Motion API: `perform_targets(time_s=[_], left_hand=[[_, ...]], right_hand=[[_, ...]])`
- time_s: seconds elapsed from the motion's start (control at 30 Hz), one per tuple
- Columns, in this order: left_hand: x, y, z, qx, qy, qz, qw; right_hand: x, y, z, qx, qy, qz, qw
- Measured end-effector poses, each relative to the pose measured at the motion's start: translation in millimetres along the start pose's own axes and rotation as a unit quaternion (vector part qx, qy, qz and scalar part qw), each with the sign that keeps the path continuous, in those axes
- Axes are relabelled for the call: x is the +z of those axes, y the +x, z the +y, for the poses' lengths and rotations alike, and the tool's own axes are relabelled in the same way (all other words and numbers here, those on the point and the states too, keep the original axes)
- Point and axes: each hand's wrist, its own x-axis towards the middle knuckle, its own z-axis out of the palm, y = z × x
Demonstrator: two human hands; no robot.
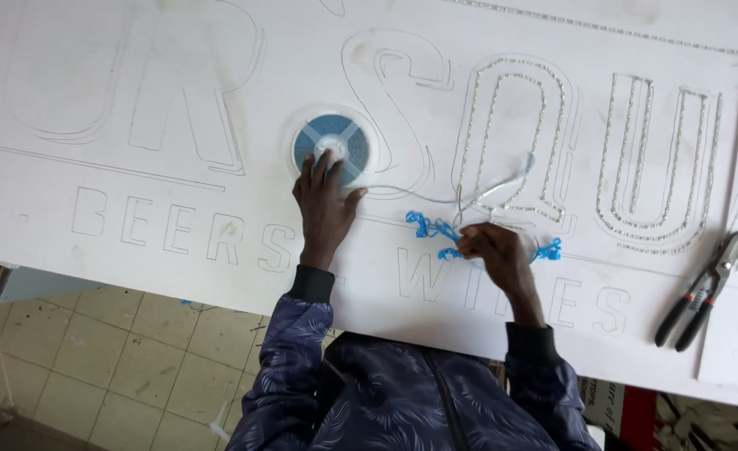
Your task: Laying out flexible LED strips along the outlines of letters on a sign board for assembly.
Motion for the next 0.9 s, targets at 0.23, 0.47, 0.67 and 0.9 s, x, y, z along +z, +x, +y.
perform_targets(time_s=[0.23,0.47,0.67,0.9], left_hand=[[1,-13,19,0.023,0.045,0.048,0.998],[-11,-15,32,-0.003,-0.005,0.033,0.999],[-39,-21,50,-0.014,-0.109,0.041,0.993],[-33,-28,60,0.015,-0.127,0.024,0.991]], right_hand=[[46,5,-40,-0.128,-0.066,-0.055,0.988],[100,19,-67,-0.201,-0.099,-0.114,0.968],[123,16,-63,-0.128,-0.017,-0.141,0.982],[120,16,-77,-0.104,0.21,-0.06,0.97]])
